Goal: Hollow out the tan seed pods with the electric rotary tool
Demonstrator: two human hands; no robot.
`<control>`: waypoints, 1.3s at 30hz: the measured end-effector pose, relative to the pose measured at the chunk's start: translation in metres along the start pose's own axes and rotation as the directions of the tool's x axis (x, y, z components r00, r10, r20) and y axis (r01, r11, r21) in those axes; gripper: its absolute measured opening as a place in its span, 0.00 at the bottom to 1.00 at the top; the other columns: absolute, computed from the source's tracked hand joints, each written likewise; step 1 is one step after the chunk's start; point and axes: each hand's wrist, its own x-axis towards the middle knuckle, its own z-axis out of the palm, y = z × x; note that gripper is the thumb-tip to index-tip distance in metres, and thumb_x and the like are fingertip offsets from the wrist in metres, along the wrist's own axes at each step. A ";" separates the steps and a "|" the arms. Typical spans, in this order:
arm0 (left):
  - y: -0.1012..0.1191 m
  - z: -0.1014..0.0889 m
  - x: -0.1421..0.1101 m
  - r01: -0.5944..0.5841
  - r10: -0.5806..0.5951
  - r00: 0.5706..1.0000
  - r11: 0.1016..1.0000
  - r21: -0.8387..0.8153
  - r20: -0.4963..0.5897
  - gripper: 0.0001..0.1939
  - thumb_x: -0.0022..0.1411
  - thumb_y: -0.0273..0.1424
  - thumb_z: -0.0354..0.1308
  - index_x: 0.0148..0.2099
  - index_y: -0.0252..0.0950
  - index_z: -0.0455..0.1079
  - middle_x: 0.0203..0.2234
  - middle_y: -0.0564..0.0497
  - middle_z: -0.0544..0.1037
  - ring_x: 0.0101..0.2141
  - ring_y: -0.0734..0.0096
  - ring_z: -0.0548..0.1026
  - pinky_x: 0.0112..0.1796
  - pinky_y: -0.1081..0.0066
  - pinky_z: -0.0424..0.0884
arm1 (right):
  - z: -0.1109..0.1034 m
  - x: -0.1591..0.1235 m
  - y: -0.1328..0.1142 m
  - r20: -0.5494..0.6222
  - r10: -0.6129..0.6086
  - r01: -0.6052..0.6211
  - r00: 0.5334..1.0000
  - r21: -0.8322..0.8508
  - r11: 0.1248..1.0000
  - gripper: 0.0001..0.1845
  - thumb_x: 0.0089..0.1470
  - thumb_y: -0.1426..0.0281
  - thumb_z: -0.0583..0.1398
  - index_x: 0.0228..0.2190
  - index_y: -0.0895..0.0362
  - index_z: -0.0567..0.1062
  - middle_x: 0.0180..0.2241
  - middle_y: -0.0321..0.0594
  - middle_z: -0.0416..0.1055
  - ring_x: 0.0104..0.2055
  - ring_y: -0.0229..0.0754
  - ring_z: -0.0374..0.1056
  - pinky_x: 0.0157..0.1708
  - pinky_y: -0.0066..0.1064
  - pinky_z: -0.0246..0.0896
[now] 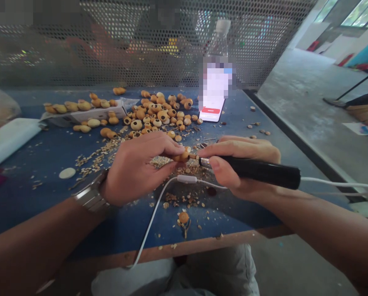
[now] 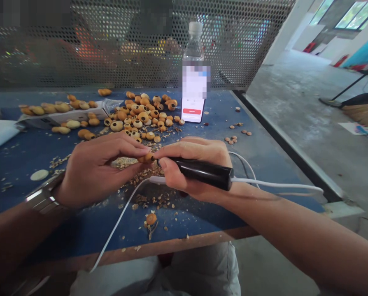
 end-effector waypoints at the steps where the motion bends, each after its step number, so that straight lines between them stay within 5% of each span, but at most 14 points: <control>1: 0.000 0.000 0.000 0.001 -0.001 1.000 1.000 0.000 0.009 0.03 0.66 0.30 0.67 0.42 0.44 0.77 0.39 0.53 0.85 0.40 0.66 0.83 0.41 0.64 0.78 | 0.000 0.000 -0.001 -0.003 -0.003 0.003 1.000 0.001 1.000 0.09 0.56 0.72 0.65 0.34 0.47 0.85 0.31 0.34 0.83 0.27 0.37 0.76 0.33 0.30 0.75; 14: 0.001 0.001 -0.003 0.063 -0.064 0.998 0.992 -0.106 0.002 0.07 0.64 0.29 0.69 0.44 0.44 0.77 0.40 0.52 0.85 0.41 0.65 0.83 0.42 0.63 0.81 | 0.001 -0.004 0.014 0.022 0.315 -0.306 0.949 0.314 0.899 0.11 0.64 0.61 0.63 0.34 0.49 0.85 0.27 0.34 0.80 0.24 0.36 0.72 0.22 0.27 0.70; 21: 0.002 0.003 -0.005 0.107 -0.112 0.992 0.989 -0.107 -0.050 0.06 0.63 0.30 0.70 0.41 0.44 0.77 0.37 0.53 0.83 0.39 0.68 0.82 0.37 0.67 0.80 | 0.001 -0.004 0.004 -0.009 0.133 -0.130 0.991 0.132 0.983 0.07 0.62 0.67 0.64 0.37 0.48 0.85 0.35 0.36 0.84 0.33 0.39 0.78 0.33 0.29 0.75; 29: 0.001 0.002 -0.003 0.104 -0.106 0.994 0.993 -0.064 -0.032 0.05 0.64 0.32 0.69 0.41 0.44 0.76 0.37 0.53 0.84 0.37 0.65 0.82 0.37 0.64 0.78 | 0.001 0.001 -0.003 -0.027 -0.017 0.017 1.000 -0.011 1.000 0.08 0.56 0.72 0.65 0.34 0.47 0.85 0.29 0.33 0.82 0.26 0.36 0.74 0.31 0.29 0.72; 34: 0.001 0.004 -0.002 0.077 -0.078 0.996 0.997 -0.016 -0.036 0.05 0.62 0.31 0.71 0.39 0.42 0.77 0.36 0.53 0.84 0.38 0.65 0.83 0.38 0.64 0.78 | -0.001 0.000 0.002 0.013 0.130 -0.130 0.991 0.113 0.985 0.08 0.59 0.70 0.64 0.32 0.50 0.84 0.30 0.34 0.83 0.28 0.36 0.76 0.30 0.27 0.72; 39: 0.002 0.005 -0.005 0.160 -0.167 0.985 0.975 -0.154 -0.039 0.08 0.60 0.30 0.72 0.41 0.42 0.77 0.37 0.53 0.84 0.37 0.68 0.82 0.38 0.69 0.81 | 0.004 -0.003 0.014 0.020 0.279 -0.270 0.960 0.325 0.906 0.10 0.64 0.63 0.63 0.35 0.50 0.85 0.29 0.35 0.81 0.25 0.35 0.72 0.23 0.25 0.68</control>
